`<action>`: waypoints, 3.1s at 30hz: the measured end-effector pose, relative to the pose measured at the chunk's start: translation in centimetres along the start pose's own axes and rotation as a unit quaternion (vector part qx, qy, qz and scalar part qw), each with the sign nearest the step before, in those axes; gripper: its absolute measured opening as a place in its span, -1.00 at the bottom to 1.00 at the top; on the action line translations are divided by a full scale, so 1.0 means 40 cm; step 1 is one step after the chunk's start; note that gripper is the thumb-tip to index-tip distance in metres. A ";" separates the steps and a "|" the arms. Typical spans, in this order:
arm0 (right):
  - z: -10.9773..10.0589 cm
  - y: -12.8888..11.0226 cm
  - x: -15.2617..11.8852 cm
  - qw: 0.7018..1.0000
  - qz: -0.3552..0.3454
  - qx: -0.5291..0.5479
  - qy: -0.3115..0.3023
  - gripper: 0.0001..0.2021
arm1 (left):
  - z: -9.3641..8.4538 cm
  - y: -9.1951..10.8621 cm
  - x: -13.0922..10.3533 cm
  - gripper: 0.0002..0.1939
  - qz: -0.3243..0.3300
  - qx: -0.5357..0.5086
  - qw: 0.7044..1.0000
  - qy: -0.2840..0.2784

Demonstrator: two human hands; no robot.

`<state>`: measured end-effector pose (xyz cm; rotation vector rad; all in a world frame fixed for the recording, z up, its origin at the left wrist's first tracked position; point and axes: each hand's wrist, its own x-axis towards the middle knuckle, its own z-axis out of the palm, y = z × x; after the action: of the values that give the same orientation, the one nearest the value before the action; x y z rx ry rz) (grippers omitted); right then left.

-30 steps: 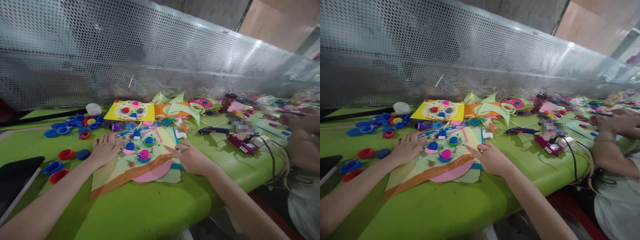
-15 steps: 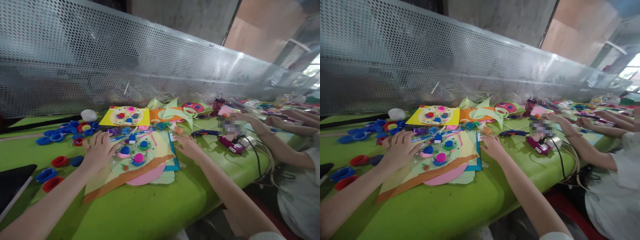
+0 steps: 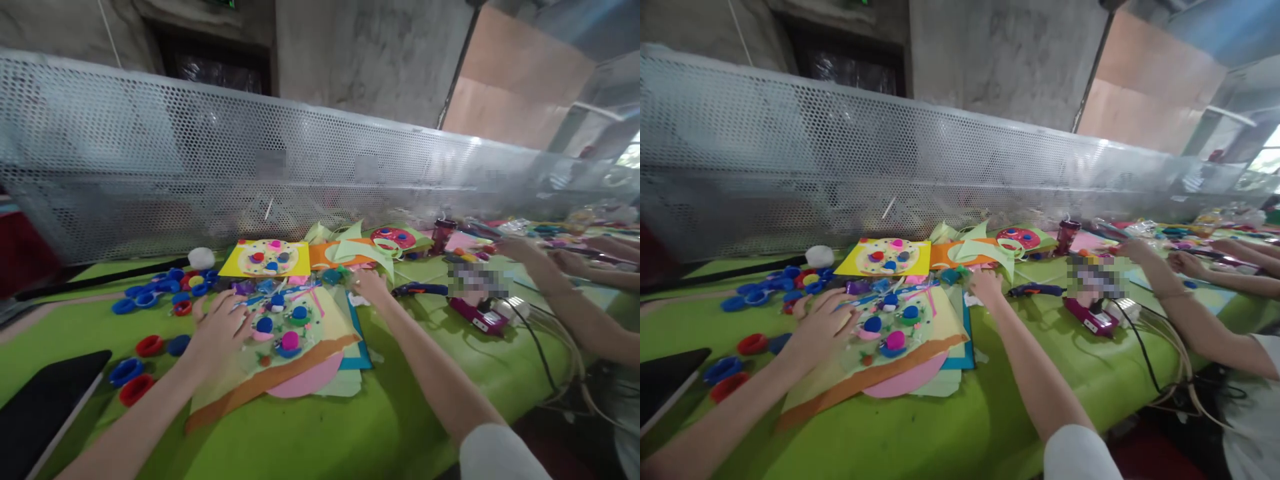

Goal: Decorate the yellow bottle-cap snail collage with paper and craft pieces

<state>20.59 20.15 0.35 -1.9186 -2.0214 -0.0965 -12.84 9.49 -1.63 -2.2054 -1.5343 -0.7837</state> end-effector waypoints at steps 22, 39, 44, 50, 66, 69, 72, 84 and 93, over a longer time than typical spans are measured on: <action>-0.093 -0.215 -0.270 0.874 -0.391 0.280 0.065 -0.80 | -0.101 0.236 -0.020 -0.74 -0.156 -0.323 0.919 -0.163; -0.061 -0.246 -0.305 0.873 -0.357 0.332 -0.013 -0.68 | -0.111 0.251 -0.036 -0.82 -0.043 -0.238 0.969 -0.056; -0.045 -0.240 -0.299 0.886 -0.352 0.288 0.087 -0.69 | -0.114 0.230 -0.027 -0.82 -0.063 -0.154 0.986 -0.029; -0.045 -0.250 -0.310 0.882 -0.369 0.247 0.157 -0.87 | -0.114 0.237 -0.038 -0.83 0.029 -0.115 0.992 0.030; -0.028 -0.236 -0.310 0.833 -0.448 0.298 0.129 -0.76 | -0.124 0.235 -0.042 -0.82 0.156 -0.071 0.978 0.119; -0.017 -0.229 -0.298 0.831 -0.422 0.335 0.140 -0.76 | -0.114 0.206 -0.038 -0.23 0.099 -0.084 0.988 0.088; -0.003 -0.224 -0.290 0.835 -0.393 0.355 0.147 -0.79 | -0.102 0.185 -0.036 -0.31 0.042 -0.105 0.993 -0.022; -0.015 -0.225 -0.289 0.853 -0.357 0.374 0.073 -0.76 | -0.086 0.192 -0.042 -0.67 0.080 -0.071 0.993 -0.045; -0.036 -0.237 -0.290 0.850 -0.342 0.400 0.015 -0.80 | -0.090 0.204 -0.042 -0.70 0.096 -0.061 0.993 0.004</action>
<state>11.86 7.89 0.05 -0.6550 -2.1288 0.4683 -6.53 3.28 0.44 -2.3905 -1.2756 -0.8438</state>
